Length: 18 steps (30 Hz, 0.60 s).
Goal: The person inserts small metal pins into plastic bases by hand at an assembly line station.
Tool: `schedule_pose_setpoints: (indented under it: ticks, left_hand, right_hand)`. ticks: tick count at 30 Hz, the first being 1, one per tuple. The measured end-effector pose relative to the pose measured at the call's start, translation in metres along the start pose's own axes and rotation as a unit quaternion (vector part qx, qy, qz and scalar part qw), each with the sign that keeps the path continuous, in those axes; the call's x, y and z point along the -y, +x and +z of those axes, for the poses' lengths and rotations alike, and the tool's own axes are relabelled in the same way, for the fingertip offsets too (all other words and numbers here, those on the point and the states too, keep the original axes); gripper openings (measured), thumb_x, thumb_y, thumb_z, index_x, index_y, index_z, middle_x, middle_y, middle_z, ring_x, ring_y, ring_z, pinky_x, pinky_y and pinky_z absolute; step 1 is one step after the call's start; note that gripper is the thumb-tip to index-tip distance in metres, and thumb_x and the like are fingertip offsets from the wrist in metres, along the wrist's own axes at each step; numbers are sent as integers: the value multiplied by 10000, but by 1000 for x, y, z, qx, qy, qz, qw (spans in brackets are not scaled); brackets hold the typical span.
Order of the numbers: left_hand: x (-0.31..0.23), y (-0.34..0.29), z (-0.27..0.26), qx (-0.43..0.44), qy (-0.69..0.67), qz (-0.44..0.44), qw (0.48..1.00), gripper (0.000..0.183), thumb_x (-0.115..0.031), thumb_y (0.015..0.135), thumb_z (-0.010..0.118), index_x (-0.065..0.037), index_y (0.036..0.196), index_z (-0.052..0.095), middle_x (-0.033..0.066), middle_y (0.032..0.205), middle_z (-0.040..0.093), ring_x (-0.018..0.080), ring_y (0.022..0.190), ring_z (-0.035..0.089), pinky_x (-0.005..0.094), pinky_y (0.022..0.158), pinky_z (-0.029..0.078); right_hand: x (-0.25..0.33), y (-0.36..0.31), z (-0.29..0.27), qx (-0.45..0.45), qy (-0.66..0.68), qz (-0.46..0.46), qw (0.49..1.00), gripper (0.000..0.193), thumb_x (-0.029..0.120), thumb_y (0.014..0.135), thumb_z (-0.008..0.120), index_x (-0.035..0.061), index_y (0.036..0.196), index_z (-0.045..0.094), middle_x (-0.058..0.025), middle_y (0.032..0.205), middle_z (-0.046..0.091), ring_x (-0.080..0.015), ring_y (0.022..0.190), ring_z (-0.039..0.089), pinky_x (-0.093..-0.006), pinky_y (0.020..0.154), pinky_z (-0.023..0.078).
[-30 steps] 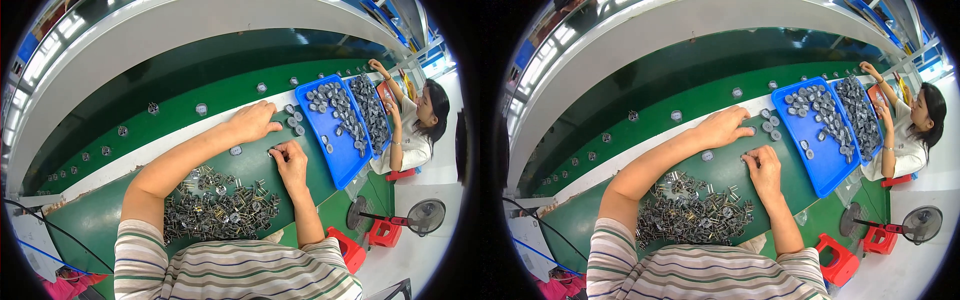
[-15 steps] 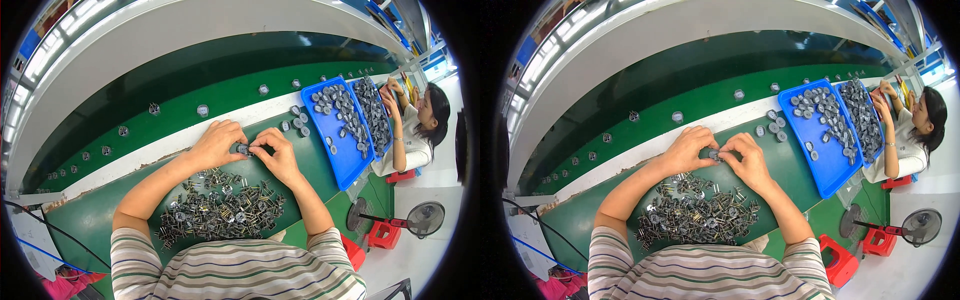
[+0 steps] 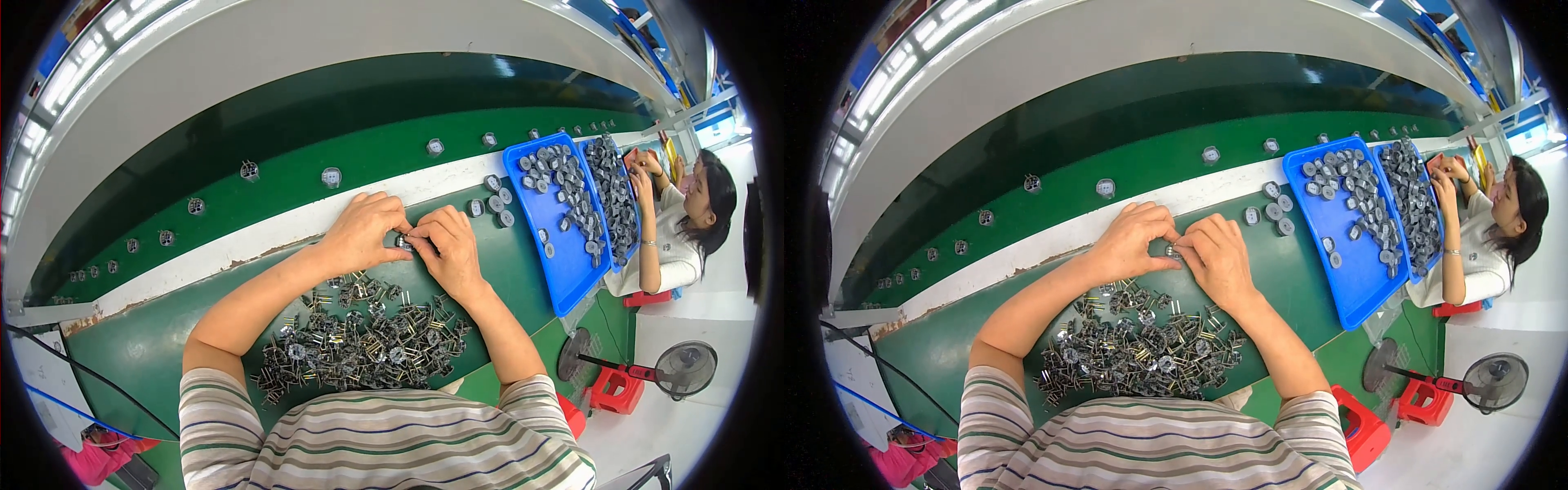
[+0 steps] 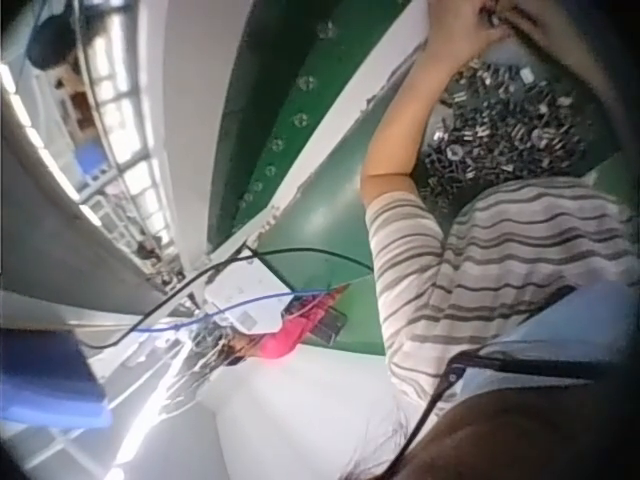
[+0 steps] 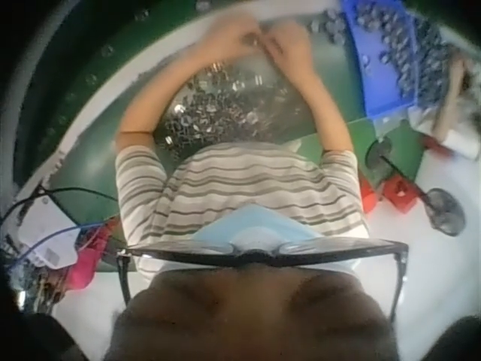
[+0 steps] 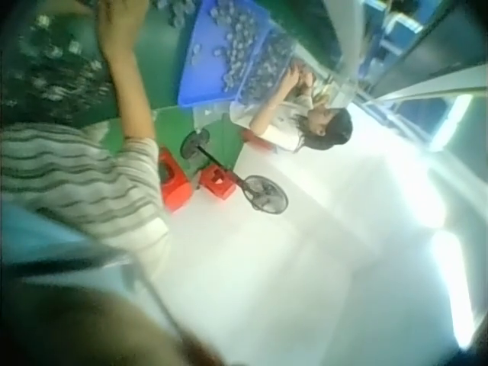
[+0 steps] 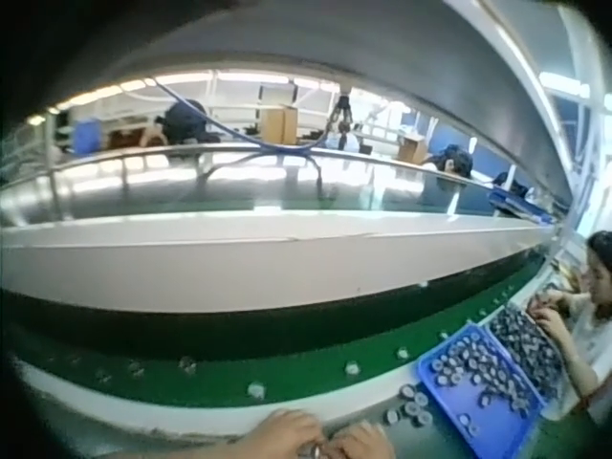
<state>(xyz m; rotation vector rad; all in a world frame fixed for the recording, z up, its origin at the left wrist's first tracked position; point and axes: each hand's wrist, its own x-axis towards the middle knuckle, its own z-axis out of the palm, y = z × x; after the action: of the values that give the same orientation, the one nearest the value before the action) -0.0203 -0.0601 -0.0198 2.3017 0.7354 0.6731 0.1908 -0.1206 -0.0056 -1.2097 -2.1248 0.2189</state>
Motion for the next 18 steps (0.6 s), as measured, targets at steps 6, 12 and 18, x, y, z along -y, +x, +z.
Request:
schedule_pose_setpoints:
  ticks: [6, 12, 18]
  left_hand:
    - [-6, 9, -5, -14, 3, -30, 999, 305, -250, 783, 897, -108, 996, 731, 41, 1017, 647, 268, 1056, 619, 422, 921, 438]
    - [17, 49, -40, -62, 119, -77, 988, 256, -237, 818, 863, -104, 1012, 761, 66, 1030, 687, 273, 1070, 640, 442, 893, 440]
    - [42, 57, -46, -15, 160, -167, 973, 291, -258, 855, 856, -96, 1082, 770, 76, 1075, 705, 286, 1109, 641, 459, 971, 454]
  right_hand:
    - [15, -15, -24, 38, 136, 169, 976, 192, 36, 858, 814, 25, 1012, 700, -92, 978, 685, -287, 931, 650, -400, 799, 525]
    - [31, -44, -79, 223, 186, 210, 934, 327, 127, 840, 870, 34, 1108, 708, -103, 1116, 673, -277, 1010, 660, -377, 883, 539]
    - [35, -62, -69, 180, 124, 144, 965, 186, 66, 830, 851, 29, 952, 716, -98, 1049, 679, -301, 1010, 648, -403, 870, 534]
